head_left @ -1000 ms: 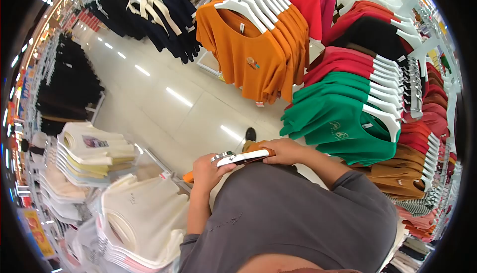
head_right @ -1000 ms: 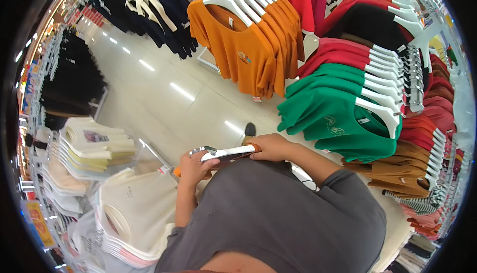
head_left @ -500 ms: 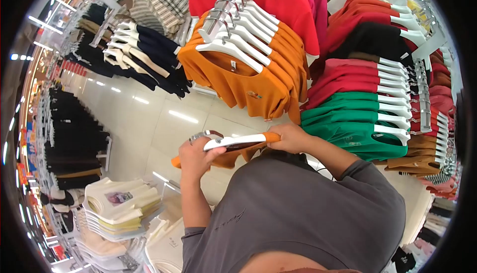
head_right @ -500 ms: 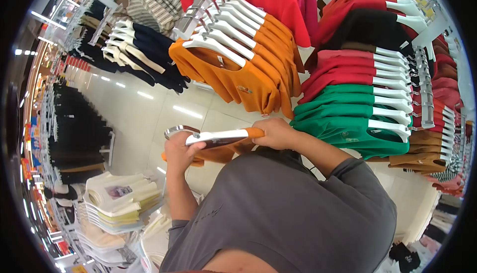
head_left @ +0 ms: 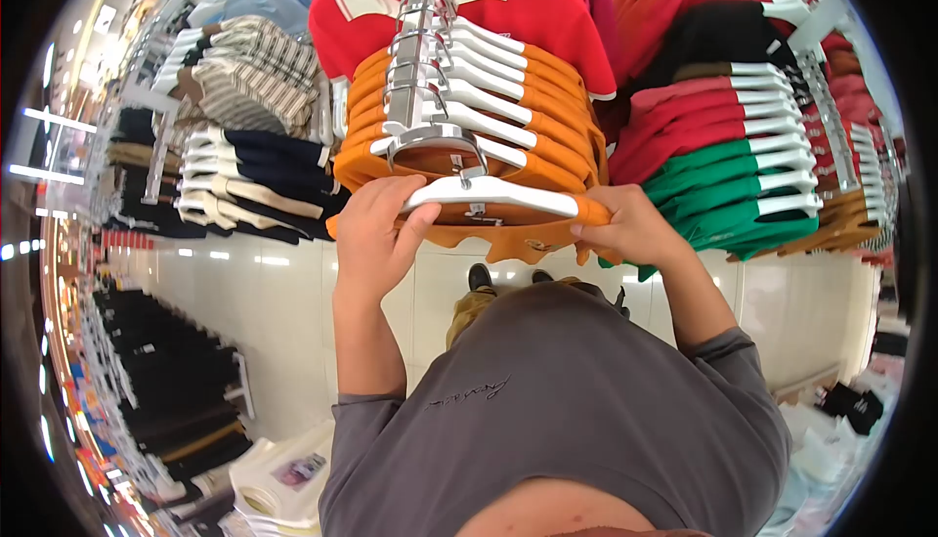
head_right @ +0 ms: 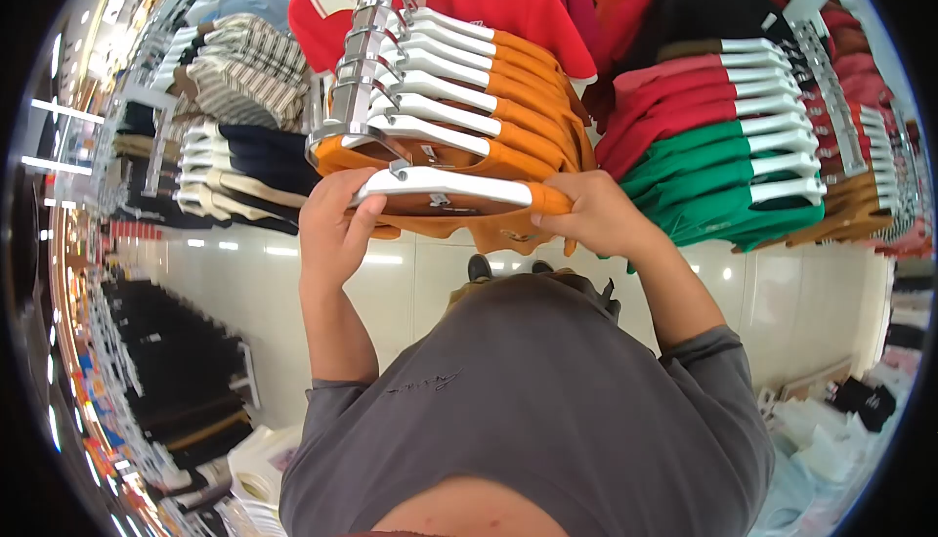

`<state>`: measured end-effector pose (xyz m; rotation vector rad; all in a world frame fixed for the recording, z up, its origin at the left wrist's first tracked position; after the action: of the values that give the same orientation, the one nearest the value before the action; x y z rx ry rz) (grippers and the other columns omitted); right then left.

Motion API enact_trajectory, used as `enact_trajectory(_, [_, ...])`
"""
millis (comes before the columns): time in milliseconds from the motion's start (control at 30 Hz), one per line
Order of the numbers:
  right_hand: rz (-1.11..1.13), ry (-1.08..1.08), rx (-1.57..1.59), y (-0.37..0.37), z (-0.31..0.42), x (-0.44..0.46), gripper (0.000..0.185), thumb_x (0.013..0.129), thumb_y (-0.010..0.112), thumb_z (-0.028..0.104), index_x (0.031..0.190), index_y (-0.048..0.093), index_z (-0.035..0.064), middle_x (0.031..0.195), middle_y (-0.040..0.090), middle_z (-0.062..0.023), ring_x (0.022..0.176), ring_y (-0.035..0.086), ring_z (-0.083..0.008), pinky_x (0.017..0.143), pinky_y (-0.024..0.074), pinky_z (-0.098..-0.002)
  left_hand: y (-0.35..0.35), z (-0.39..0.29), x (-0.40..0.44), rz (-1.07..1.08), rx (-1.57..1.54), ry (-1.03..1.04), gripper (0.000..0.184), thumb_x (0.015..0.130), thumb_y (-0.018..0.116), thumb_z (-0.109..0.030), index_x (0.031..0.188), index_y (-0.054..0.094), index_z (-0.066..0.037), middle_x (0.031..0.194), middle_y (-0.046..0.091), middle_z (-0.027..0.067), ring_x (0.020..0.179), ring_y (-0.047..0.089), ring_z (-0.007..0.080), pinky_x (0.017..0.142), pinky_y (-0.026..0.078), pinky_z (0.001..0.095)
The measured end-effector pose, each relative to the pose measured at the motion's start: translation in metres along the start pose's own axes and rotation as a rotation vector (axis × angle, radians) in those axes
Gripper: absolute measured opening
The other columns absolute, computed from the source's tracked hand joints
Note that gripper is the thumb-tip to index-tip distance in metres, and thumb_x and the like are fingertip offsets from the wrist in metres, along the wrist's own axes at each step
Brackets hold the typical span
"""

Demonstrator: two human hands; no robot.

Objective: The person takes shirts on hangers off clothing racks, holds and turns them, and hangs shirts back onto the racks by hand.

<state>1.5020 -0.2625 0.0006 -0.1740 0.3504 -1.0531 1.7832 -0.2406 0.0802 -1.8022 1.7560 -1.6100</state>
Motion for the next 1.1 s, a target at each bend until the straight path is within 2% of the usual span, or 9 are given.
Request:
enact_trajectory(233, [-0.145,0.006,-0.046,0.015,0.013,0.017,0.027,0.079,0.074,0.014,0.098,0.065,-0.0037,0.077,0.066,-0.0090,0.068,0.063,-0.0133,0.062,0.0523,-0.0288,0.004,0.050,0.020,0.088,-0.121,0.085,0.029,0.087,0.068,-0.027,0.099,0.066,-0.001,0.091,0.068,0.0144,0.083,0.064,0.0321,0.072,0.050,0.0380])
enact_trajectory(333, [-0.170,0.112,-0.078,0.025,0.011,0.022,0.026,0.080,0.072,0.010,0.101,0.066,-0.0041,0.084,0.067,-0.0069,0.077,0.058,-0.0104,0.074,0.0496,-0.0283,0.013,0.070,0.018,0.164,-0.162,0.017,0.030,0.089,0.066,-0.029,0.100,0.067,-0.001,0.091,0.068,0.0142,0.084,0.064,0.0328,0.074,0.050,0.0393])
enact_trajectory(533, [-0.259,0.247,-0.247,0.043,0.003,0.017,0.032,0.078,0.072,0.013,0.106,0.066,-0.0024,0.086,0.069,-0.0108,0.078,0.063,-0.0191,0.076,0.0501,-0.0314,0.029,0.087,0.010,0.251,-0.204,0.064,0.029,0.090,0.064,-0.029,0.102,0.067,-0.004,0.091,0.067,0.0144,0.084,0.064,0.0332,0.074,0.050,0.0398])
enact_trajectory(633, [-0.334,0.270,-0.209,0.049,0.013,0.005,0.037,0.078,0.072,0.016,0.109,0.065,-0.0016,0.096,0.068,-0.0138,0.087,0.064,-0.0250,0.082,0.0499,-0.0330,0.027,0.084,0.013,0.262,-0.214,0.095,0.027,0.090,0.064,-0.027,0.101,0.066,-0.002,0.091,0.068,0.0144,0.083,0.064,0.0329,0.073,0.050,0.0400])
enact_trajectory(700, [-0.573,-0.015,-0.486,0.043,0.035,-0.006,0.040,0.083,0.070,0.024,0.113,0.063,0.0000,0.102,0.066,-0.0166,0.094,0.066,-0.0275,0.085,0.0507,-0.0352,0.022,0.083,0.017,0.251,-0.213,0.133,0.026,0.090,0.064,-0.026,0.101,0.066,-0.002,0.091,0.068,0.0145,0.083,0.064,0.0327,0.072,0.050,0.0401])
enact_trajectory(733, [-0.585,0.013,-0.450,0.040,0.042,-0.011,0.037,0.085,0.068,0.021,0.114,0.063,-0.0008,0.109,0.064,-0.0159,0.103,0.062,-0.0274,0.089,0.0483,-0.0355,0.014,0.081,0.019,0.190,-0.223,0.170,0.024,0.090,0.064,-0.023,0.101,0.066,-0.002,0.091,0.068,0.0148,0.083,0.065,0.0324,0.073,0.051,0.0397])
enact_trajectory(800, [-0.638,-0.040,-0.370,0.039,0.059,-0.012,0.036,0.086,0.067,0.020,0.114,0.063,-0.0010,0.108,0.064,-0.0155,0.101,0.063,-0.0272,0.089,0.0484,-0.0349,-0.007,0.080,0.027,0.095,-0.229,0.176,0.018,0.091,0.062,-0.015,0.101,0.066,-0.001,0.090,0.067,0.0146,0.083,0.065,0.0305,0.075,0.051,0.0360])
enact_trajectory(1000, [-0.693,-0.331,-0.261,0.044,0.122,0.023,0.033,0.090,0.063,0.021,0.114,0.063,-0.0012,0.108,0.065,-0.0151,0.097,0.064,-0.0242,0.087,0.0489,-0.0326,-0.034,0.089,0.094,-0.054,-0.371,0.070,0.018,0.091,0.062,-0.013,0.105,0.066,-0.001,0.093,0.065,0.0103,0.081,0.063,0.0211,0.078,0.050,0.0302])
enact_trajectory(1100, [-0.732,-0.430,-0.276,0.042,0.143,0.053,0.035,0.093,0.059,0.023,0.117,0.062,-0.0006,0.110,0.065,-0.0151,0.096,0.064,-0.0237,0.086,0.0496,-0.0328,-0.026,0.085,0.117,0.024,-0.511,-0.015,0.022,0.090,0.063,-0.014,0.109,0.065,-0.002,0.100,0.065,0.0087,0.084,0.061,0.0178,0.078,0.049,0.0297])
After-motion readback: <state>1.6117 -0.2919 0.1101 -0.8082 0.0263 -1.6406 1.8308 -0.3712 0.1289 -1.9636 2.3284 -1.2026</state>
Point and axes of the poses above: each hand's wrist, its own x-axis towards the middle knuckle, its own y-axis out of the palm, z = x × y, the point moved 5 cm from there along x, towards the middle knuckle
